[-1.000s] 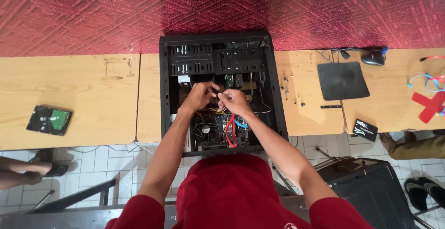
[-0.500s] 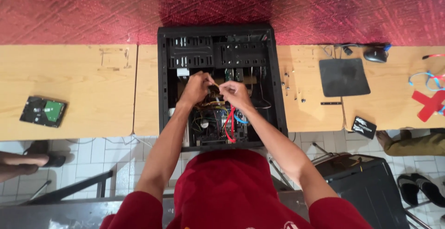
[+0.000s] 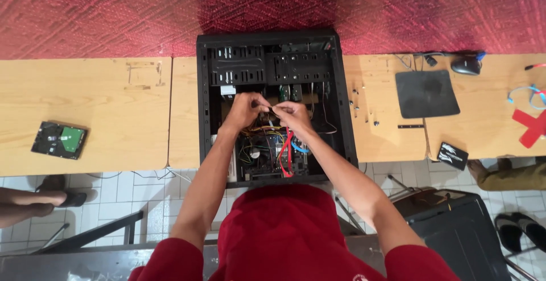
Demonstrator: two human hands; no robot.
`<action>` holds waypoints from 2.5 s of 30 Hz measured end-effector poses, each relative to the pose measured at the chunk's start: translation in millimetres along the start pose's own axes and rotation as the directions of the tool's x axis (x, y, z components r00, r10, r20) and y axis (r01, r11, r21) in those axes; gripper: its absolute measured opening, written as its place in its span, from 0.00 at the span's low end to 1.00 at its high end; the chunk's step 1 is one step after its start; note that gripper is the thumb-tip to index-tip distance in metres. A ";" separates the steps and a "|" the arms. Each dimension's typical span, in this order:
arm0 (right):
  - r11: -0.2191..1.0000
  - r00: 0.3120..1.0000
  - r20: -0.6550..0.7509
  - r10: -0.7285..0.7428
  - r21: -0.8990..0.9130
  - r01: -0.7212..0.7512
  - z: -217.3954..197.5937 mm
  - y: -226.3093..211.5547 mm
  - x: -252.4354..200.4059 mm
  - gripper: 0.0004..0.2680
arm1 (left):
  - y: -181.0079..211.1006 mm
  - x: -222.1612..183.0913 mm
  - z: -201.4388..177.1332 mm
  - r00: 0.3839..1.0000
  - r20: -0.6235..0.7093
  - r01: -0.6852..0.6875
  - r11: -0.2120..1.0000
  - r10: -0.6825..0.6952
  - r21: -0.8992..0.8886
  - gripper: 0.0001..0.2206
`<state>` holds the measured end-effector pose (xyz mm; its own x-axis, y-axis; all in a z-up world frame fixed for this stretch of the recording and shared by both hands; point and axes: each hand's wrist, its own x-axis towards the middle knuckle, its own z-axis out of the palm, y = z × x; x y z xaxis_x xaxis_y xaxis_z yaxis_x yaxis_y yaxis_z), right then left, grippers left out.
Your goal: Connecting internal cables and securing components with a screwdriver inside a desktop PC case during a hardware inspection.
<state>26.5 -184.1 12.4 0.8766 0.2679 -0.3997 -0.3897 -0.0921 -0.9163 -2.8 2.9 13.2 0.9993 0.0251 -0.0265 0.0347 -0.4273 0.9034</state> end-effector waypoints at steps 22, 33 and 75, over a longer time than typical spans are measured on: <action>0.989 0.999 -0.013 0.050 -0.136 -0.051 7.2 12.8 15.2 0.05 | 8.1 2.5 -2.7 0.991 0.107 0.082 0.997 -0.081 -0.004 0.13; 0.969 0.998 0.060 0.016 -0.247 0.000 6.6 0.1 2.5 0.05 | -28.5 9.6 7.8 0.970 0.231 0.039 0.984 -0.079 0.172 0.04; 0.946 0.994 0.049 -0.099 -0.304 0.110 9.3 25.4 24.6 0.08 | 10.8 12.4 -19.2 0.975 0.212 -0.102 0.985 0.071 0.139 0.07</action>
<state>35.6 -170.9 -20.5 0.8959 0.3227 -0.3053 -0.1868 -0.3498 -0.9180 9.8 15.9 30.8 0.9790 -0.1973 -0.0522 -0.0663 -0.5495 0.8329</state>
